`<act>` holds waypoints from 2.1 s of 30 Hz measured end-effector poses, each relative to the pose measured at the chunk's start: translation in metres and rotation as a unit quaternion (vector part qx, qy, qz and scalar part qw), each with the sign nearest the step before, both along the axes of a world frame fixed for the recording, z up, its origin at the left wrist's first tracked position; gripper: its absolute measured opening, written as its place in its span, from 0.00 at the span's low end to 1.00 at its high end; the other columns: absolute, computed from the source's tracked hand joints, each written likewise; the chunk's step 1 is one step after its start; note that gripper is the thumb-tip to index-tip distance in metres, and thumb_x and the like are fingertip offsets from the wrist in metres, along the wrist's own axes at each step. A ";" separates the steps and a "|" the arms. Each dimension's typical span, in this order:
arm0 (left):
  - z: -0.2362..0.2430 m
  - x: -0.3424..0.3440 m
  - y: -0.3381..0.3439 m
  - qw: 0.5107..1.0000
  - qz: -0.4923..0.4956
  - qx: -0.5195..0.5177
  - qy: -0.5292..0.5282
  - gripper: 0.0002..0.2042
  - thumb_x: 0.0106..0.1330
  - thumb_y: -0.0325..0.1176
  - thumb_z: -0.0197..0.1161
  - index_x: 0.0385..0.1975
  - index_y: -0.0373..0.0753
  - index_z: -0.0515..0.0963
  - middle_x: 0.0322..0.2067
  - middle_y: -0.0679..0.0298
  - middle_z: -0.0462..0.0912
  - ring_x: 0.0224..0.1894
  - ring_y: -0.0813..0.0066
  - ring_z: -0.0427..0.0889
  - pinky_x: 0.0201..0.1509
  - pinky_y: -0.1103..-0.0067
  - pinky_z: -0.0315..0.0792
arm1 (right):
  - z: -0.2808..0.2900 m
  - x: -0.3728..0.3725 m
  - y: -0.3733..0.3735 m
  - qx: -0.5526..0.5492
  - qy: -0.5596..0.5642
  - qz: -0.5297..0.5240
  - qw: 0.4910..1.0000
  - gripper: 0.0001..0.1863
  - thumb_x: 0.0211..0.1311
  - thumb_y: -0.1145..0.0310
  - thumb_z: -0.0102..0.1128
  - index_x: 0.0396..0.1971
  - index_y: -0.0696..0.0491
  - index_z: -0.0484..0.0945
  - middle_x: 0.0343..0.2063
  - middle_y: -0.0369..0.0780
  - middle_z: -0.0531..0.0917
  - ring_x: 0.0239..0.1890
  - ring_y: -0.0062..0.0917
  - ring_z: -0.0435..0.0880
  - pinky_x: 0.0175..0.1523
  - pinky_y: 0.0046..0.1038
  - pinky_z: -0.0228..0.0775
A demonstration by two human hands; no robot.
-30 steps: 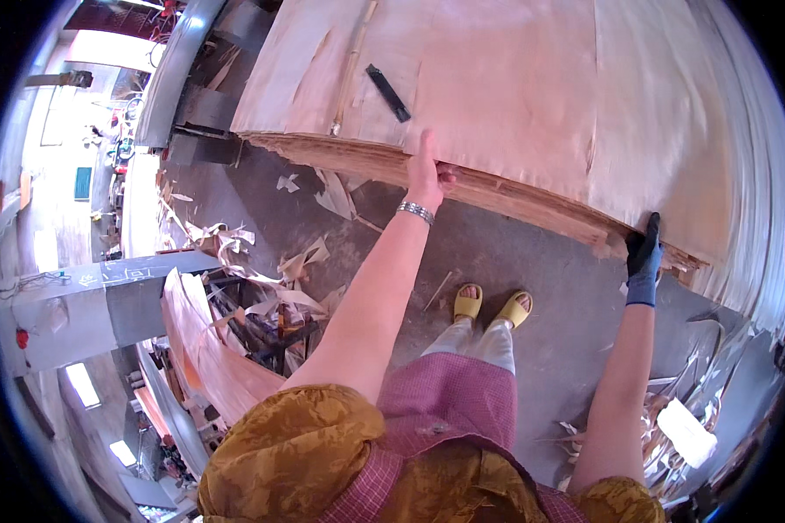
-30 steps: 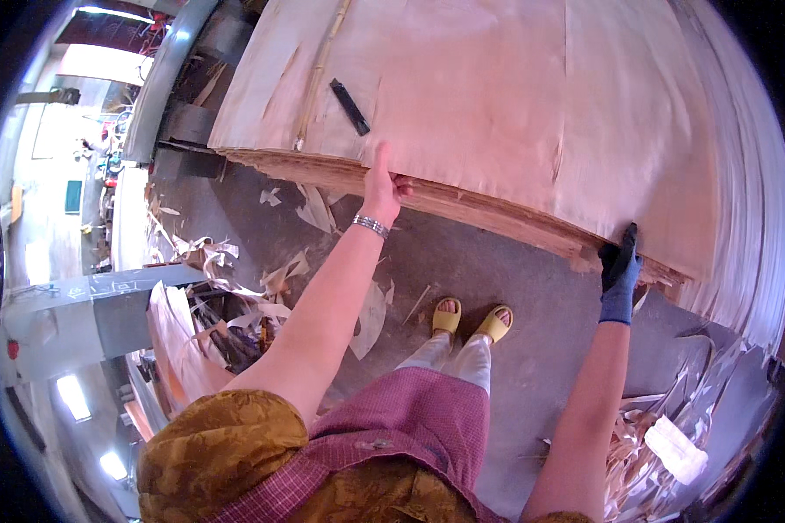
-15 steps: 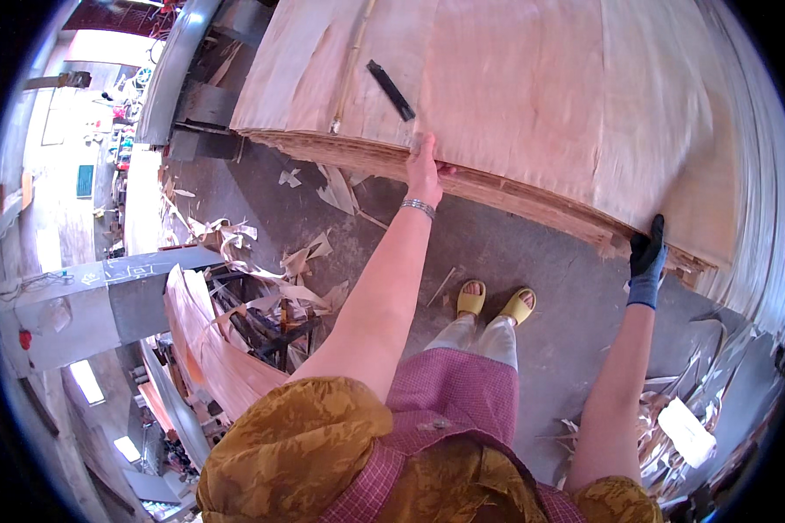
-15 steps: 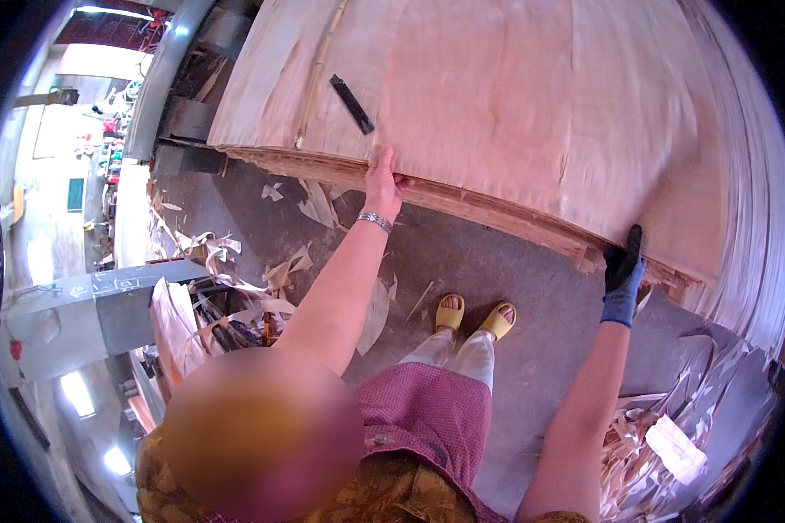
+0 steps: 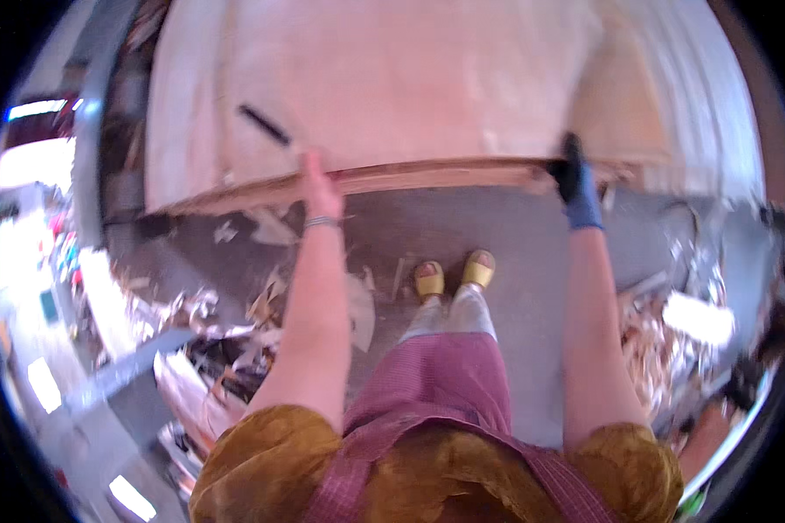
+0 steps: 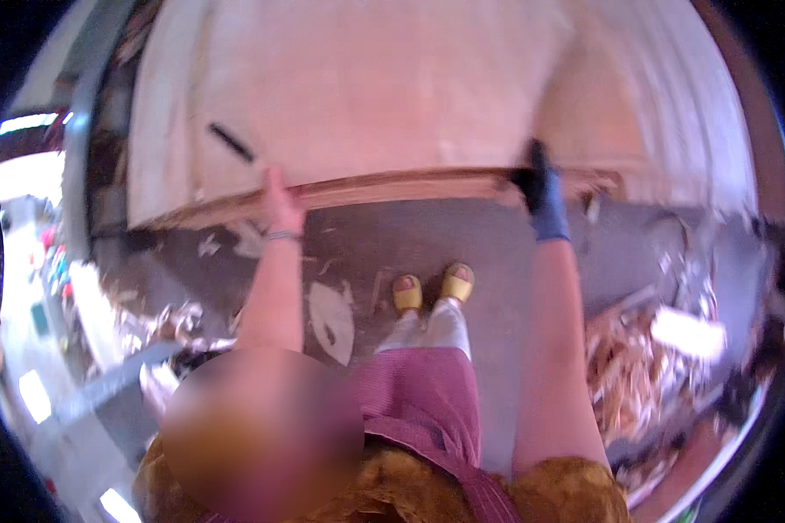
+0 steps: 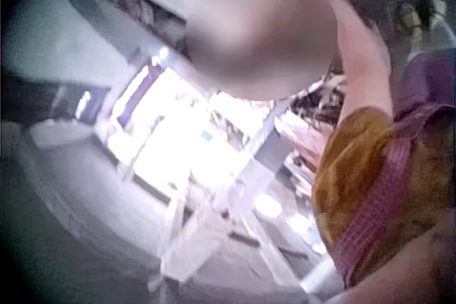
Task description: The person trims thin strips of wood veneer with a small blade, stacks the pieces, and bundles a group of them together by folding them.
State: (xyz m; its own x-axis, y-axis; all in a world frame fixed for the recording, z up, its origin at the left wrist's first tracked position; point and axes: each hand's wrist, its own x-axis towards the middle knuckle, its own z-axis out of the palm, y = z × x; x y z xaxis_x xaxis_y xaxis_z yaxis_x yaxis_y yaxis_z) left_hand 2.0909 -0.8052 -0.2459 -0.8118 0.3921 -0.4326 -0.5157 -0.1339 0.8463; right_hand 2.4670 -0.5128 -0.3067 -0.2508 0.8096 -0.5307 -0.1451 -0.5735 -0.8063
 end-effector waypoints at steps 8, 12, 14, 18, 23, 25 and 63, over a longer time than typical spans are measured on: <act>0.027 -0.024 -0.019 0.995 0.060 -0.077 -0.021 0.25 0.64 0.51 0.61 0.56 0.48 0.68 0.51 0.66 0.74 0.49 0.70 0.75 0.46 0.71 0.75 | 0.073 -0.042 -0.028 -0.008 -0.094 -0.078 0.993 0.31 0.55 0.34 0.60 0.29 0.52 0.73 0.14 0.40 0.78 0.13 0.24 0.74 0.18 0.24 0.64; 0.048 -0.004 -0.020 0.986 0.073 -0.076 -0.128 0.24 0.63 0.51 0.61 0.50 0.40 0.71 0.48 0.65 0.75 0.42 0.70 0.77 0.42 0.74 0.75 | 0.067 -0.037 -0.030 -0.016 -0.136 -0.084 0.987 0.31 0.57 0.37 0.59 0.34 0.55 0.72 0.16 0.39 0.77 0.15 0.25 0.75 0.19 0.26 0.65; 0.052 0.016 -0.033 0.973 0.029 -0.196 -0.116 0.22 0.63 0.49 0.61 0.45 0.36 0.73 0.45 0.63 0.76 0.39 0.69 0.78 0.41 0.75 0.75 | 0.065 -0.035 -0.025 -0.014 -0.168 -0.096 0.981 0.31 0.57 0.37 0.59 0.34 0.56 0.72 0.15 0.40 0.78 0.12 0.25 0.74 0.17 0.26 0.64; 0.067 0.091 0.000 0.760 -0.237 -0.312 0.518 0.19 0.61 0.45 0.65 0.43 0.37 0.74 0.44 0.57 0.77 0.43 0.63 0.78 0.42 0.72 0.72 | 0.092 -0.052 -0.033 0.092 -0.263 -0.048 0.959 0.32 0.61 0.41 0.55 0.29 0.63 0.76 0.16 0.49 0.80 0.17 0.35 0.82 0.26 0.34 0.72; 0.143 0.210 0.156 0.451 -0.385 -0.261 0.762 0.31 0.54 0.37 0.69 0.59 0.38 0.67 0.57 0.53 0.70 0.60 0.57 0.68 0.65 0.58 0.55 | 0.128 -0.039 -0.027 0.209 -0.462 0.048 0.860 0.30 0.68 0.46 0.40 0.28 0.60 0.80 0.24 0.50 0.84 0.30 0.41 0.86 0.40 0.42 0.76; 0.127 0.218 0.185 0.408 -0.410 -0.264 0.772 0.35 0.54 0.37 0.68 0.62 0.38 0.63 0.60 0.52 0.68 0.63 0.57 0.66 0.66 0.58 0.53 | 0.135 -0.046 -0.027 0.236 -0.467 0.101 0.846 0.29 0.68 0.47 0.41 0.28 0.58 0.82 0.28 0.50 0.84 0.33 0.41 0.85 0.41 0.44 0.75; 0.063 0.283 0.252 0.507 -0.403 -0.454 0.611 0.21 0.74 0.37 0.49 0.57 0.25 0.66 0.48 0.49 0.76 0.34 0.66 0.77 0.27 0.77 0.74 | -0.311 0.222 0.082 -0.092 -0.453 0.145 0.875 0.33 0.63 0.55 0.51 0.65 0.55 0.59 0.39 0.53 0.83 0.40 0.45 0.85 0.44 0.43 0.76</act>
State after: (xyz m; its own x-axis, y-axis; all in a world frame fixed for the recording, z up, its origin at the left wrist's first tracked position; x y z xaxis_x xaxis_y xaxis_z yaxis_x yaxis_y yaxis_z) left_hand 2.3734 -0.5535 -0.1833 -0.4247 0.8999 -0.0985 0.8921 0.4346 0.1239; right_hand 2.6893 -0.4310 -0.6174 0.1590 0.6617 -0.7328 0.6783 -0.6125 -0.4059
